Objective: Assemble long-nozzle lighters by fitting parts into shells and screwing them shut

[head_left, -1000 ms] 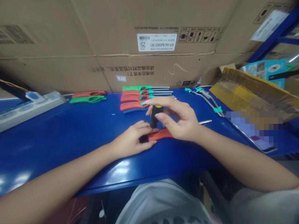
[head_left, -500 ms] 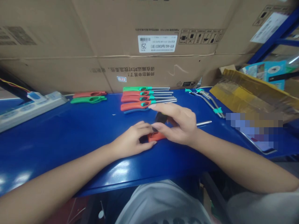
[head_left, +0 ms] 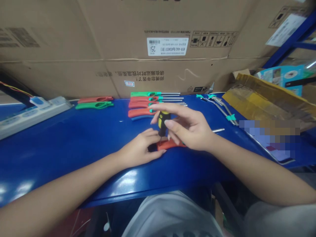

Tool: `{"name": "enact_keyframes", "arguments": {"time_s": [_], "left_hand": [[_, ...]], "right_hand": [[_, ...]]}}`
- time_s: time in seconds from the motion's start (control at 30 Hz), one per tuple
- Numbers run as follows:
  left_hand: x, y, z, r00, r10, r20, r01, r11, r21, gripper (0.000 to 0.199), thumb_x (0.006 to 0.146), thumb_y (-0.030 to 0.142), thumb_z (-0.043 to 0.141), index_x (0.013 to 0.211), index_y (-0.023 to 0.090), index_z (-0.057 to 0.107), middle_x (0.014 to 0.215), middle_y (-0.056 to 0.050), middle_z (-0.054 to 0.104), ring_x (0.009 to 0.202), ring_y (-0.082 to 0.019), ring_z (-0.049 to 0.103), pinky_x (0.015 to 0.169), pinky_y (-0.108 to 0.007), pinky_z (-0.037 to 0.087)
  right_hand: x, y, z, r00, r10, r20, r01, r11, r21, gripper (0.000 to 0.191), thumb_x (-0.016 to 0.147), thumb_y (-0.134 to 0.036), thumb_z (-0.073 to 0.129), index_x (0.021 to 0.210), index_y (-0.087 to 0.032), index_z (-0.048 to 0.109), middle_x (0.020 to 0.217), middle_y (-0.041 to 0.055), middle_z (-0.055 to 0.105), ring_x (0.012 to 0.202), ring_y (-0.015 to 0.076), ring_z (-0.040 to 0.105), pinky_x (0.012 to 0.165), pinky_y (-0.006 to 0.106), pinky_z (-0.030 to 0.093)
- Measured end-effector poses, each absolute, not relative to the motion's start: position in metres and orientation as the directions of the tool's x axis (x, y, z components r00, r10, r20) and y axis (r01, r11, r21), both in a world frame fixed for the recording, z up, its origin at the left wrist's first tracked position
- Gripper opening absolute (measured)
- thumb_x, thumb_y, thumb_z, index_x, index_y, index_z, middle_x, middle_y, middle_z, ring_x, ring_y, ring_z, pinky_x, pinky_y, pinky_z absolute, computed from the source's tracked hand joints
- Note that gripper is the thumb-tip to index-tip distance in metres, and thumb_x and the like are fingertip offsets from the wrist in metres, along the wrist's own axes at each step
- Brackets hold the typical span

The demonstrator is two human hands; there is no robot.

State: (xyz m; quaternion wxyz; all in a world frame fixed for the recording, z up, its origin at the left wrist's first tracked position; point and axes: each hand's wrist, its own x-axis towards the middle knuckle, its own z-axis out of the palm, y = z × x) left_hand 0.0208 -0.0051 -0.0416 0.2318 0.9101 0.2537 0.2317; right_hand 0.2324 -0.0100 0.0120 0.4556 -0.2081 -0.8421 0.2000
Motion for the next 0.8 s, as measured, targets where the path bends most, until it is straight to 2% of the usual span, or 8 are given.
{"name": "enact_keyframes", "arguments": {"time_s": [0.13,0.27,0.33,0.43,0.5,0.63,0.7,0.8], "left_hand": [[0.0214,-0.0056,-0.0412,0.755,0.573,0.32,0.361,-0.77,0.526,0.027,0.092,0.026,0.067,0.117,0.017,0.069,0.103,-0.006,0.072,0.097,-0.022,0.066,0.097,-0.039,0.05],[0.0214,-0.0058,-0.0403,0.763,0.569,0.308,0.35,-0.764,0.542,0.032,0.092,0.025,0.066,0.124,0.019,0.068,0.115,-0.008,0.071,0.107,-0.024,0.065,0.1,-0.04,0.05],[0.0213,-0.0058,-0.0402,0.762,0.564,0.317,0.339,-0.766,0.547,0.03,0.092,0.025,0.067,0.122,0.018,0.069,0.116,-0.009,0.07,0.109,-0.024,0.065,0.1,-0.039,0.049],[0.0214,-0.006,-0.0406,0.758,0.563,0.328,0.343,-0.773,0.534,0.021,0.092,0.026,0.067,0.11,0.016,0.072,0.105,-0.007,0.073,0.1,-0.022,0.067,0.1,-0.04,0.049],[0.0216,-0.0062,-0.0407,0.759,0.563,0.329,0.35,-0.778,0.522,0.018,0.093,0.026,0.067,0.107,0.016,0.072,0.102,-0.007,0.073,0.096,-0.022,0.068,0.098,-0.04,0.05],[0.0219,-0.0062,-0.0409,0.753,0.568,0.333,0.362,-0.78,0.511,0.024,0.094,0.03,0.065,0.112,0.016,0.072,0.105,-0.009,0.072,0.1,-0.024,0.067,0.093,-0.039,0.052],[0.0218,-0.0061,-0.0412,0.753,0.57,0.33,0.361,-0.776,0.517,0.023,0.093,0.029,0.066,0.111,0.016,0.073,0.101,-0.007,0.072,0.097,-0.023,0.068,0.091,-0.037,0.052],[0.0218,-0.0061,-0.0409,0.753,0.576,0.319,0.366,-0.769,0.524,0.019,0.092,0.028,0.067,0.106,0.016,0.074,0.095,-0.005,0.073,0.089,-0.021,0.068,0.089,-0.036,0.052]], "right_hand": [[0.2357,-0.0088,0.0146,-0.425,0.353,0.833,0.262,0.929,-0.261,0.028,0.094,-0.029,0.068,0.121,-0.021,0.068,0.109,0.0058,0.075,0.096,0.0189,0.07,0.086,0.033,0.061],[0.2374,-0.0095,0.0185,-0.56,0.46,0.689,0.166,0.877,-0.45,0.04,0.107,-0.022,0.04,0.146,-0.018,0.049,0.129,0.0083,0.069,0.105,0.0147,0.07,0.085,0.028,0.06],[0.2375,-0.0094,0.0201,-0.584,0.488,0.649,0.134,0.846,-0.516,0.038,0.107,-0.024,0.041,0.143,-0.017,0.051,0.127,0.0082,0.07,0.098,0.0127,0.071,0.076,0.024,0.06],[0.2378,-0.0084,0.0201,-0.473,0.428,0.77,0.224,0.904,-0.365,0.026,0.095,-0.029,0.068,0.118,-0.018,0.068,0.106,0.0044,0.076,0.085,0.013,0.07,0.076,0.024,0.059],[0.2376,-0.0085,0.0197,-0.427,0.353,0.832,0.283,0.927,-0.248,0.024,0.092,-0.026,0.071,0.114,-0.018,0.07,0.1,0.0037,0.077,0.086,0.0142,0.071,0.083,0.027,0.059],[0.235,-0.0114,0.0205,-0.5,0.398,0.769,0.18,0.917,-0.357,0.031,0.103,-0.022,0.049,0.13,-0.016,0.063,0.117,0.0071,0.074,0.108,0.017,0.07,0.095,0.032,0.057],[0.2344,-0.0118,0.0202,-0.498,0.422,0.757,0.151,0.902,-0.404,0.029,0.103,-0.025,0.053,0.127,-0.016,0.065,0.114,0.0068,0.075,0.1,0.0157,0.072,0.089,0.03,0.059],[0.2362,-0.0098,0.0182,-0.418,0.315,0.852,0.237,0.943,-0.232,0.022,0.093,-0.027,0.07,0.112,-0.018,0.072,0.096,0.0051,0.076,0.082,0.0153,0.07,0.08,0.029,0.06]]}}
